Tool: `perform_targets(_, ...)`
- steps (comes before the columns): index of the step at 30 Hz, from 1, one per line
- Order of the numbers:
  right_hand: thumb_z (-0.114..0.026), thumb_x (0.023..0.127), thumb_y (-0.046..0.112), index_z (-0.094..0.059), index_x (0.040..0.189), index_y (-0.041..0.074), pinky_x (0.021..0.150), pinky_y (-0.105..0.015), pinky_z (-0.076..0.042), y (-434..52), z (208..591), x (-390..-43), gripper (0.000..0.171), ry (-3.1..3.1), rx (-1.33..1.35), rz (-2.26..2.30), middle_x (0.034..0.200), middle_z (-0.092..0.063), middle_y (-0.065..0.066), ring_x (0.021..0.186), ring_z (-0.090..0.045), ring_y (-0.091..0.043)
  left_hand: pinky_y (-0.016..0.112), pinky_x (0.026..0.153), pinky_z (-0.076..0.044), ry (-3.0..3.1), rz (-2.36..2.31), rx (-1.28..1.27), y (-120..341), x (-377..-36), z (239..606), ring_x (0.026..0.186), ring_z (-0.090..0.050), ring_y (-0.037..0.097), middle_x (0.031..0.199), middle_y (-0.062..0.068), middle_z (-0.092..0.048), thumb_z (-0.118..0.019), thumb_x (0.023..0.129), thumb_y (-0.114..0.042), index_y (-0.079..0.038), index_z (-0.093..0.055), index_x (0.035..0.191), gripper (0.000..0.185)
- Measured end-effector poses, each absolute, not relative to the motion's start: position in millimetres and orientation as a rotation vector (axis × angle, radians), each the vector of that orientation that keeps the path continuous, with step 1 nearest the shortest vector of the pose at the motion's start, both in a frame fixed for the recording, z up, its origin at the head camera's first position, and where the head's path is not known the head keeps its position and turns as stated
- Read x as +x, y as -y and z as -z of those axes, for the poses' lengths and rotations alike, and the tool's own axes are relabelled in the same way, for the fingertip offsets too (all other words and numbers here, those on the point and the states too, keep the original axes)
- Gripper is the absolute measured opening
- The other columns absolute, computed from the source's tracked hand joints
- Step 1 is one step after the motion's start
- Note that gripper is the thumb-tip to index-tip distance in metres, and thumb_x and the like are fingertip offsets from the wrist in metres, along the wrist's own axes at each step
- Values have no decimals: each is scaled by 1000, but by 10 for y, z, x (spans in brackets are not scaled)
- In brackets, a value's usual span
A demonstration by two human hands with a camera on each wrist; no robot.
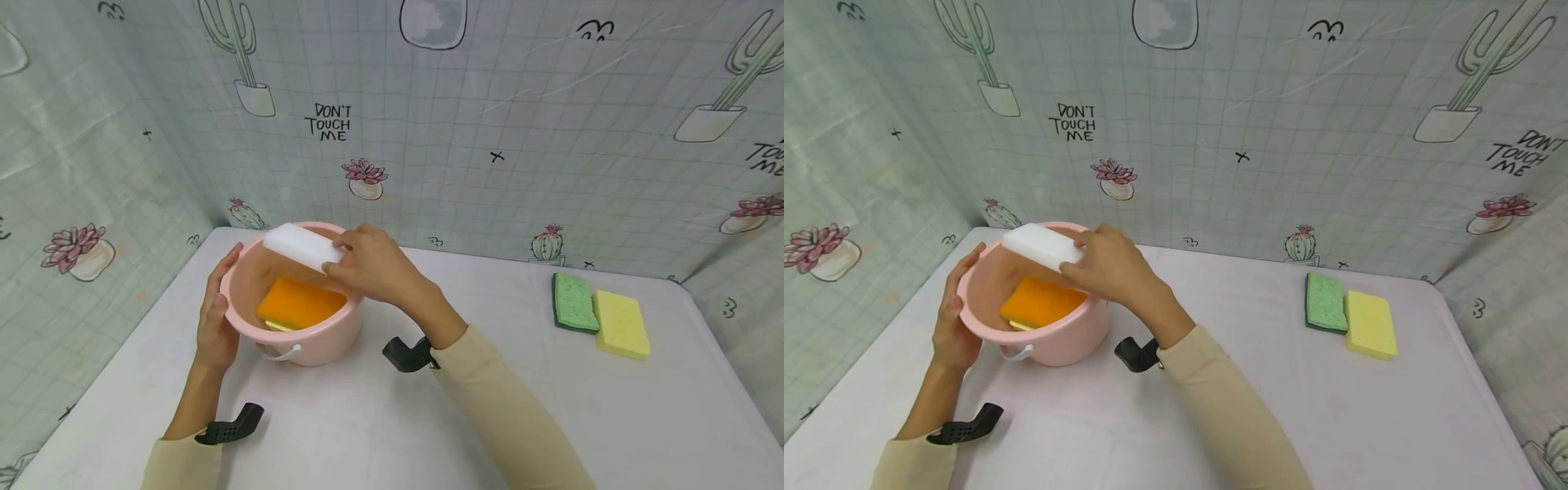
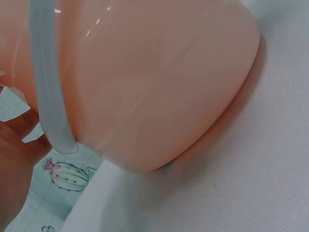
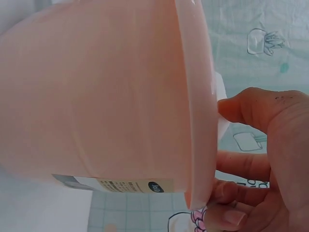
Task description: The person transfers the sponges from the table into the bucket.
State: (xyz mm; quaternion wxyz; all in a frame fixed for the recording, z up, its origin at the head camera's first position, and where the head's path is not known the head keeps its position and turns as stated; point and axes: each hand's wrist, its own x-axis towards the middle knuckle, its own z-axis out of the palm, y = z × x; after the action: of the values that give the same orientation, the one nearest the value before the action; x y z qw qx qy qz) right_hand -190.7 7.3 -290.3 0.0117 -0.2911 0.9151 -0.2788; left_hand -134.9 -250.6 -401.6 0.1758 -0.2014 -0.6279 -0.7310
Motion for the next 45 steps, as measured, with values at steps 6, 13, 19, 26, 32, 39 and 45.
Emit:
perform_targets(6,-59,92,25,-67,116,6,74,-25,-49,-66,2933,-1912,32,-2902,-932,839,103,-64,-6,87,-56,-16,27,105,-35,1775,2081,-569,2492,-1355,4000,136,-21,31,155,12,-21,-42,94,-26,-9,-30,149,59)
perform_targets(13,-57,92,22,-67,116,7,67,-22,-48,-85,2930,-1894,30,-2878,-896,873,98,-62,-4,82,-55,-16,27,107,-32,1779,2085,-563,2478,-1340,3990,137,-20,31,156,11,-18,-43,95,-28,-9,-30,149,59)
perform_targets(19,-59,93,22,-67,116,7,66,-20,-48,-156,2916,-1860,29,-2860,-933,971,99,-63,-2,80,-54,-14,28,107,-32,1789,2089,-558,2472,-1335,3984,137,-21,31,156,11,-18,-43,95,-29,-9,-29,149,60)
perform_targets(26,-60,93,20,-69,110,6,59,-22,-45,-342,2980,-1817,24,-2882,-1011,1165,93,-61,1,70,-49,-13,27,107,-33,1788,2072,-563,2473,-1336,3982,136,-22,31,156,12,-19,-43,95,-28,-7,-30,149,59)
perform_targets(32,-61,93,21,-68,114,8,58,-26,-46,-533,3031,-1794,26,-2894,-957,1293,99,-64,-2,70,-51,-14,26,105,-34,1779,2077,-553,2483,-1339,3984,136,-23,31,156,14,-18,-44,95,-28,-8,-30,149,59)
perform_targets(39,-60,94,19,-67,116,8,56,-28,-44,-771,3097,-1758,26,-2956,-917,1299,100,-63,-2,70,-52,-12,25,103,-36,1785,2077,-530,2490,-1340,3989,136,-25,30,156,14,-19,-46,94,-28,-8,-31,149,60)
perform_targets(45,-62,93,18,-67,115,5,61,-28,-48,-972,3204,-1704,26,-3026,-889,1356,99,-63,-5,72,-53,-12,24,102,-38,1782,2091,-491,2483,-1327,3989,135,-26,30,156,11,-21,-47,93,-28,-10,-32,149,60)
